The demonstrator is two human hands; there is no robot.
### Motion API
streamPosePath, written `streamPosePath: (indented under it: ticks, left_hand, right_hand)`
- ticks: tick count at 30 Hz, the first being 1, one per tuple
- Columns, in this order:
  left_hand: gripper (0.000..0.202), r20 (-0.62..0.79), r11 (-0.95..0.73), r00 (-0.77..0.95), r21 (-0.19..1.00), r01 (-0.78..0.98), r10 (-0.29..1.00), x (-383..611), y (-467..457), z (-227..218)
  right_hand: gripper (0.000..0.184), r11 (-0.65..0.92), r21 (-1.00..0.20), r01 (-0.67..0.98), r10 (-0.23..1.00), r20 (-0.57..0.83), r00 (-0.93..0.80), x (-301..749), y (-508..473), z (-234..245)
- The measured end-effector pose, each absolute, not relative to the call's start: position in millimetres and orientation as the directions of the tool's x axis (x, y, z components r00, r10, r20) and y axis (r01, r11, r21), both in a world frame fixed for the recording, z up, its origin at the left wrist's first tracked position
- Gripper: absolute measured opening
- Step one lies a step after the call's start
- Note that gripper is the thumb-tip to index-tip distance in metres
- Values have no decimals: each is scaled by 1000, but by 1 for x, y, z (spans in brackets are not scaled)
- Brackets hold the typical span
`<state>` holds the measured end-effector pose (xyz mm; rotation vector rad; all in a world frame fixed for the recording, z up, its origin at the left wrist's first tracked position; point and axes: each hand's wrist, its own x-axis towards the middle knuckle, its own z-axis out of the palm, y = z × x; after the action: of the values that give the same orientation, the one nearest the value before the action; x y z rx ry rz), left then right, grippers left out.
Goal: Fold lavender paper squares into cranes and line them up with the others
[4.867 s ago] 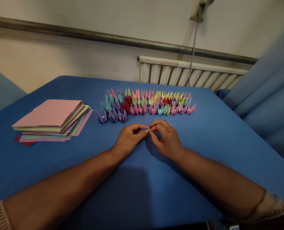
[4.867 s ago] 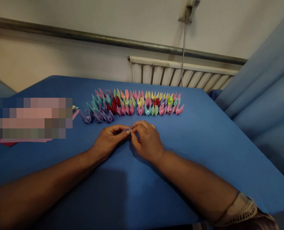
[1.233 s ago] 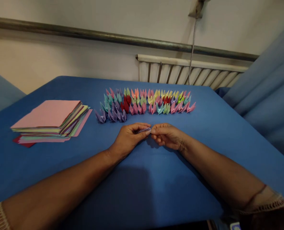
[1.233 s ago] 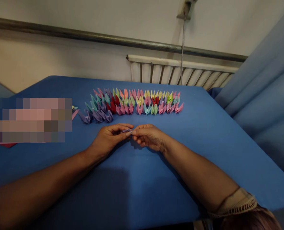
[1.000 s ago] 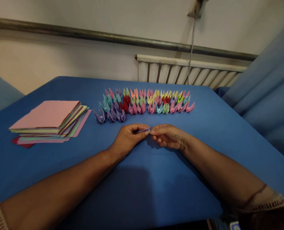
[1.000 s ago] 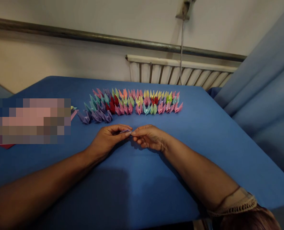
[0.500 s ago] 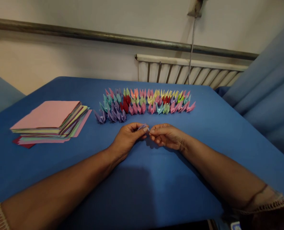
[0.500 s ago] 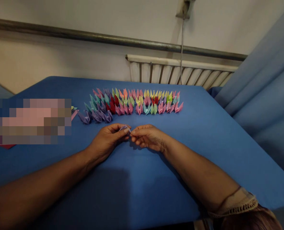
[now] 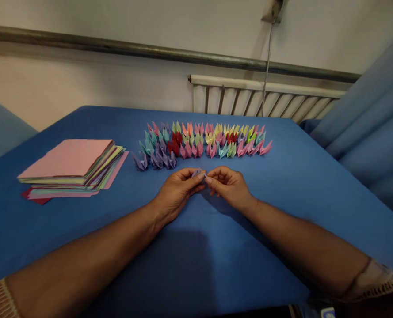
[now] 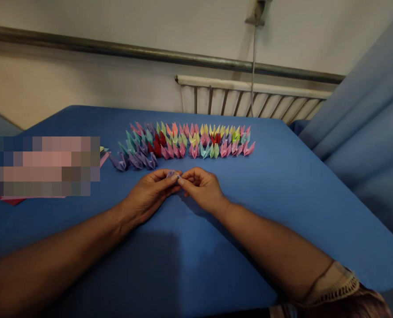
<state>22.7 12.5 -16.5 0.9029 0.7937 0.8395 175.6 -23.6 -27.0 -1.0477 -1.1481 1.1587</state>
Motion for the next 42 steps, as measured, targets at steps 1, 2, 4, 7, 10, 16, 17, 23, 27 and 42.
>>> streamPosePath:
  ticks: [1,2,4,7,10,16,17,23,27,42]
  left_hand:
    - [20,-225,365,446,894,-258,866,23,12,-17]
    - [19,-226,363,447,898,-249,865,23,12,-17]
    - [19,-222,356,448,903,-241,866,23,11,-17]
    - [22,-212,339,445,913,-228,870,23,10,-17]
    - [23,-205,323,436,921,-216,876,23,10,-17]
    - [18,-213,337,445,915,-221,870,22,10,-17]
    - [18,-221,350,448,909,-228,866,22,10,-16]
    - [17,-249,415,463,859,-300,851,22,12,-13]
    - [24,-209,386,489,875,-293,847,22,13,-12]
    - [18,-68,156,371,964,-214,926,22,13,-12]
  right_hand:
    - [26,124,-985,-122,992,119,44,176,-23,-27]
    - [27,127,-984,-125,991,122,49,176,-23,-28]
    - [27,120,-984,-131,992,114,50,177,-22,-28]
    - [27,106,-986,-131,994,101,42,178,-21,-28]
    - [25,123,-985,-119,992,118,51,177,-22,-29]
    - [21,172,-985,-33,983,169,68,175,-24,-35]
    - [21,176,-984,-16,982,174,68,175,-25,-36]
    - [18,168,-984,-57,984,165,62,175,-27,-33]
    - [25,31,-985,-168,1000,30,7,177,-27,-27]
    - [25,-215,-860,-462,972,-145,-183,181,-25,-23]
